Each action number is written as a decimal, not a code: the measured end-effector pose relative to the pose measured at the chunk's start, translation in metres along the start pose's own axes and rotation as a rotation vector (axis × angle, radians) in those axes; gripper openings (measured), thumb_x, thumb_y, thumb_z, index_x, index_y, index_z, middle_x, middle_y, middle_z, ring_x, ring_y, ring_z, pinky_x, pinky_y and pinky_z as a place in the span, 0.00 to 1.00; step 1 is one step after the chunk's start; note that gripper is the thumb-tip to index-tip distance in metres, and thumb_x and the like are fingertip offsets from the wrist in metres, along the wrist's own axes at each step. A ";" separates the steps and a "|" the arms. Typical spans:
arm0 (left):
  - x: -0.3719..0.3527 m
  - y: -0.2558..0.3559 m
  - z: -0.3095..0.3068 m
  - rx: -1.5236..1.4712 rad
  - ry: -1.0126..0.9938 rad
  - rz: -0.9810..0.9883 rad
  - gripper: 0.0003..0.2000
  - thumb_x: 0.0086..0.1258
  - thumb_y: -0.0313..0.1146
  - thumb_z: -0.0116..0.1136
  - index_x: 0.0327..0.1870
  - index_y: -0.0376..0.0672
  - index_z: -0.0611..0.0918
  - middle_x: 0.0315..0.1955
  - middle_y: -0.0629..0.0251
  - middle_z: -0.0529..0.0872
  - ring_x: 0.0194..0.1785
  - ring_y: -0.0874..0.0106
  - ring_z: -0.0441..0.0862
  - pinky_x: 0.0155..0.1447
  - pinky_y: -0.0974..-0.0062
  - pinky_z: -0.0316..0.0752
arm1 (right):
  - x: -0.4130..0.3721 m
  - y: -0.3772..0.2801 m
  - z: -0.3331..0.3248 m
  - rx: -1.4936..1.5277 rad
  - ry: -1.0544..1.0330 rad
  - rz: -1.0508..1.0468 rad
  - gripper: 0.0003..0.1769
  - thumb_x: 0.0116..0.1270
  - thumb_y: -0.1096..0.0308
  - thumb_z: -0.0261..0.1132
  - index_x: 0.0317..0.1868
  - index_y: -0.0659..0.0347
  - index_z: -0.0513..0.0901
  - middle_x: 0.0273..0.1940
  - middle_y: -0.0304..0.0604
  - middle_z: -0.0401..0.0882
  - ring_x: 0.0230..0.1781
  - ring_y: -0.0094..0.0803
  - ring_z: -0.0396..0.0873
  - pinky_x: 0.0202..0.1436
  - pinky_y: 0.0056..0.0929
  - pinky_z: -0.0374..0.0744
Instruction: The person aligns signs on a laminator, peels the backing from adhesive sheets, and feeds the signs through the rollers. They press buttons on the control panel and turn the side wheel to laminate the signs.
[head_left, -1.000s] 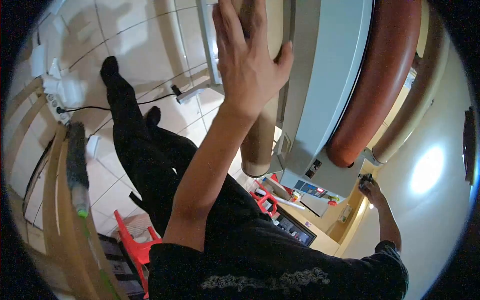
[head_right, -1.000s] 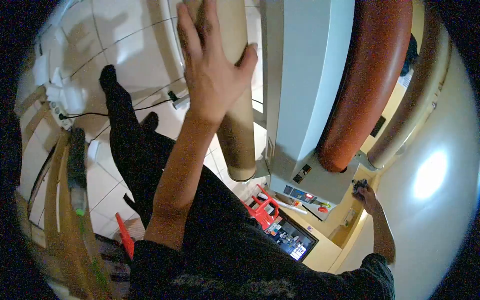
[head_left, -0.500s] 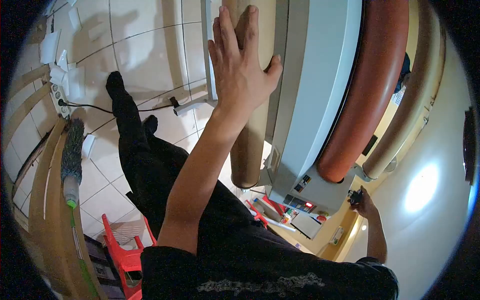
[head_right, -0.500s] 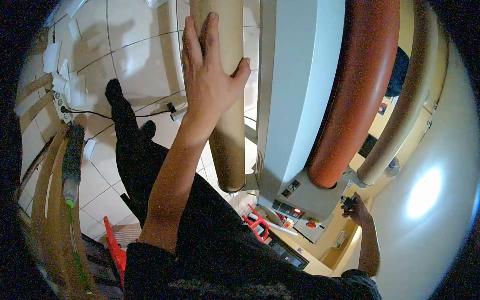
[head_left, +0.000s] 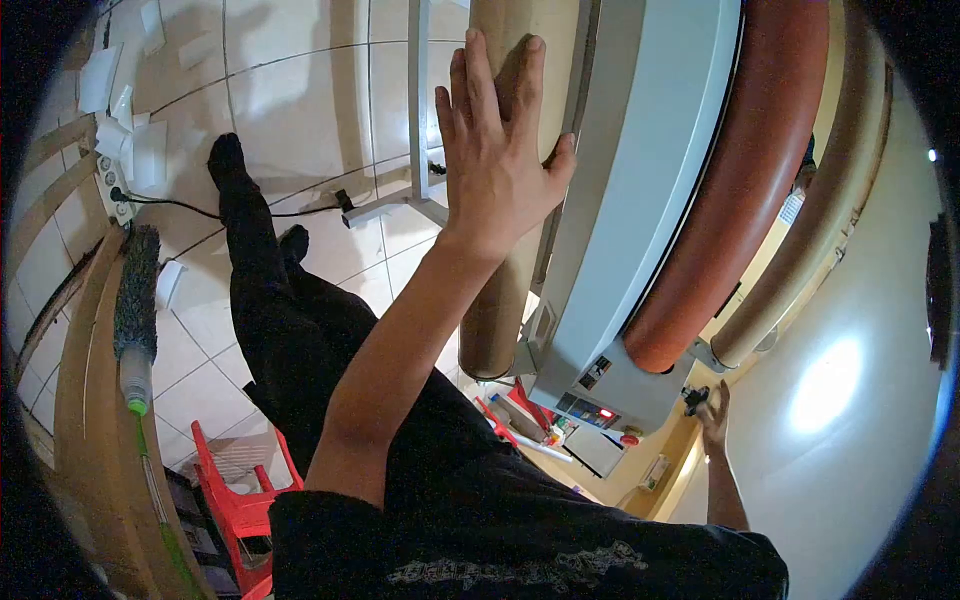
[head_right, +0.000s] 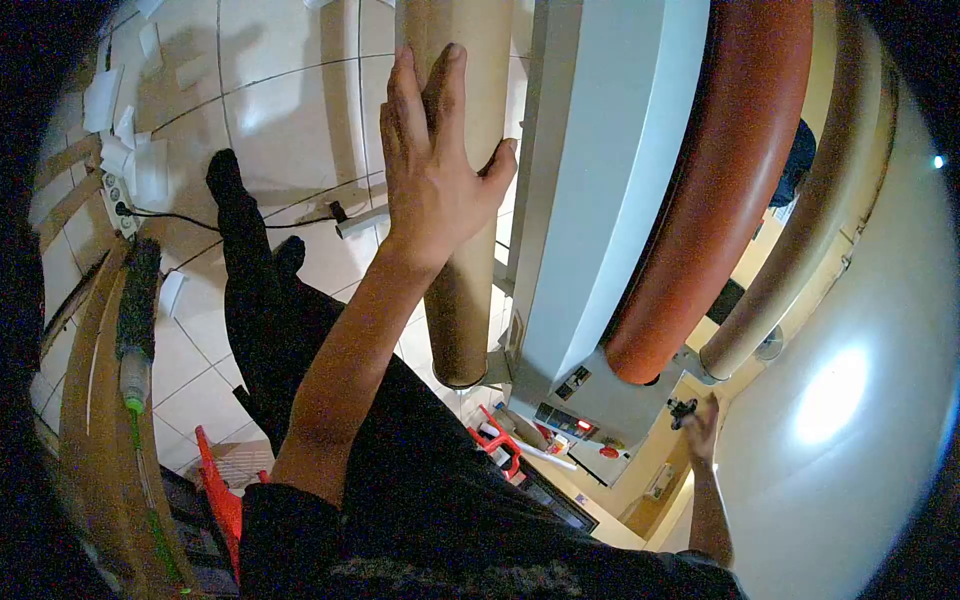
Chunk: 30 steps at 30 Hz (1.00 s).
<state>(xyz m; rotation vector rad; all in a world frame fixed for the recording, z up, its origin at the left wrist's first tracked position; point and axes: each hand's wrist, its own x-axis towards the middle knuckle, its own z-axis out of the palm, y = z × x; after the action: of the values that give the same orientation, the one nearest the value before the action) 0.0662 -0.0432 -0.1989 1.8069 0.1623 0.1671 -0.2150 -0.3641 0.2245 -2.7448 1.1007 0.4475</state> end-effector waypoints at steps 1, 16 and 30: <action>0.000 -0.001 0.001 -0.006 -0.005 -0.006 0.45 0.56 0.42 0.65 0.76 0.51 0.54 0.71 0.35 0.47 0.72 0.38 0.53 0.68 0.37 0.58 | 0.010 0.010 -0.018 0.357 0.074 0.587 0.38 0.67 0.39 0.59 0.67 0.56 0.67 0.59 0.50 0.75 0.42 0.47 0.83 0.46 0.46 0.83; 0.001 0.001 -0.002 -0.012 0.021 0.006 0.46 0.52 0.39 0.68 0.74 0.43 0.58 0.68 0.32 0.53 0.69 0.37 0.58 0.66 0.42 0.59 | 0.025 0.012 -0.015 -0.629 -0.364 -0.241 0.43 0.43 0.68 0.81 0.60 0.60 0.68 0.56 0.48 0.70 0.54 0.43 0.75 0.58 0.37 0.78; 0.002 -0.003 0.000 -0.054 0.031 0.020 0.43 0.55 0.41 0.65 0.75 0.49 0.59 0.70 0.32 0.50 0.70 0.35 0.56 0.67 0.37 0.59 | 0.037 0.028 -0.027 0.030 -0.407 0.534 0.39 0.63 0.31 0.57 0.55 0.60 0.75 0.41 0.49 0.81 0.38 0.42 0.81 0.44 0.40 0.84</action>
<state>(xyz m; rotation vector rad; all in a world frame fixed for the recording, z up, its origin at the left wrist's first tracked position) 0.0680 -0.0424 -0.2023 1.7534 0.1604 0.2120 -0.2032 -0.4148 0.2376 -2.1550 1.6767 0.9887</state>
